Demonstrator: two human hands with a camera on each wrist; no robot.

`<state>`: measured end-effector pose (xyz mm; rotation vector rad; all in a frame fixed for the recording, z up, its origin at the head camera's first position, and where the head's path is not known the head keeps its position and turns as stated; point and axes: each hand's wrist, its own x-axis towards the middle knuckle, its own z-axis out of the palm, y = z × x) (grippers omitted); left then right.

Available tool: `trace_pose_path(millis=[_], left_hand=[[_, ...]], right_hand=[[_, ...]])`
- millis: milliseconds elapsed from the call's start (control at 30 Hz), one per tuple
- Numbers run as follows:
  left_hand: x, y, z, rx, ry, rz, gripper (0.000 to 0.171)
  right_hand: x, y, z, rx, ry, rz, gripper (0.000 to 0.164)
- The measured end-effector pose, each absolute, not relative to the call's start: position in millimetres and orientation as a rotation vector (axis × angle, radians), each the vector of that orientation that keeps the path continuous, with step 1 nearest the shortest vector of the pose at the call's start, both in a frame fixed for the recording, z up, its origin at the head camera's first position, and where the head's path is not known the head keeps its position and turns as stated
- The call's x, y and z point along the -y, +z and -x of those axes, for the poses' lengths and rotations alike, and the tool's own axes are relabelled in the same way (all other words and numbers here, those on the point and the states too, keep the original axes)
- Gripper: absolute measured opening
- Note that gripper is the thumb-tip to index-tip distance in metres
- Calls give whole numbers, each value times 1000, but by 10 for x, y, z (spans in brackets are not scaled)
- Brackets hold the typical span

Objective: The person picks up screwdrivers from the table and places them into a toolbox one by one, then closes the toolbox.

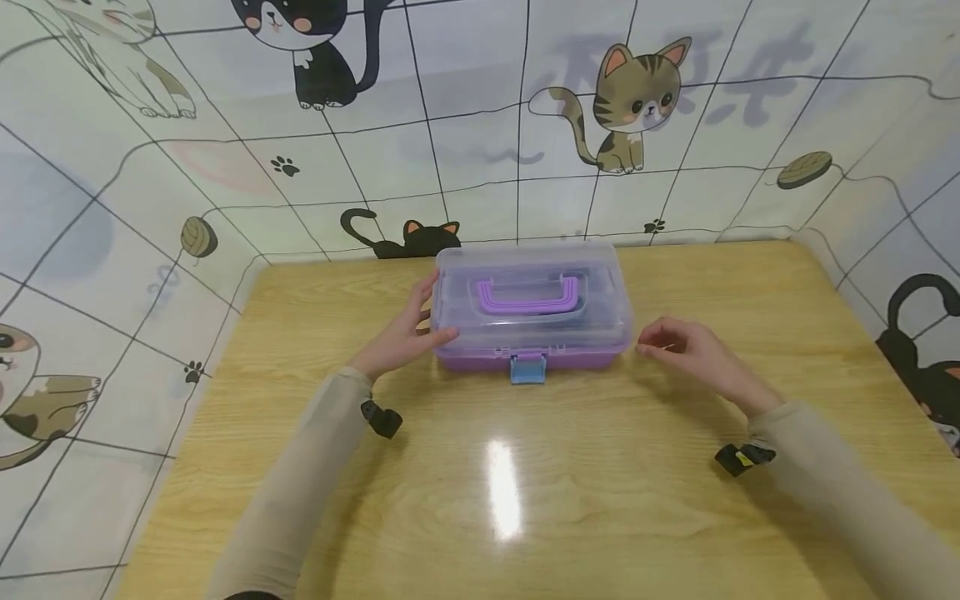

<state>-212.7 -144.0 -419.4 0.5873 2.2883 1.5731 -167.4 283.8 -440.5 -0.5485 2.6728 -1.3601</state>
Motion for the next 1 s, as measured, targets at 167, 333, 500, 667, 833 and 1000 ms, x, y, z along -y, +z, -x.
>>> trace_pose_path(millis=[167, 333, 500, 667, 833, 1000], left_hand=[[1428, -4198, 2150, -2309, 1552, -632, 92], [1426, -4212, 2154, -2319, 1541, -668, 91], [1433, -4185, 2122, -2328, 1531, -652, 92], [1435, -4175, 2108, -2320, 1523, -614, 92], [1444, -4167, 2101, -2303, 1538, -585, 92], [1449, -4164, 2095, -2264, 1569, -565, 91]], right_hand=[[-2669, -4477, 1616, -2549, -1257, 684, 19], [-2460, -4528, 1600, -2436, -1258, 799, 25], [-2298, -4542, 1604, -2445, -1248, 891, 26], [-2143, -4587, 1613, -2430, -1267, 927, 27], [-2014, -4643, 1614, -2343, -1342, 891, 31], [-1917, -4644, 1602, -2279, -1373, 851, 35]])
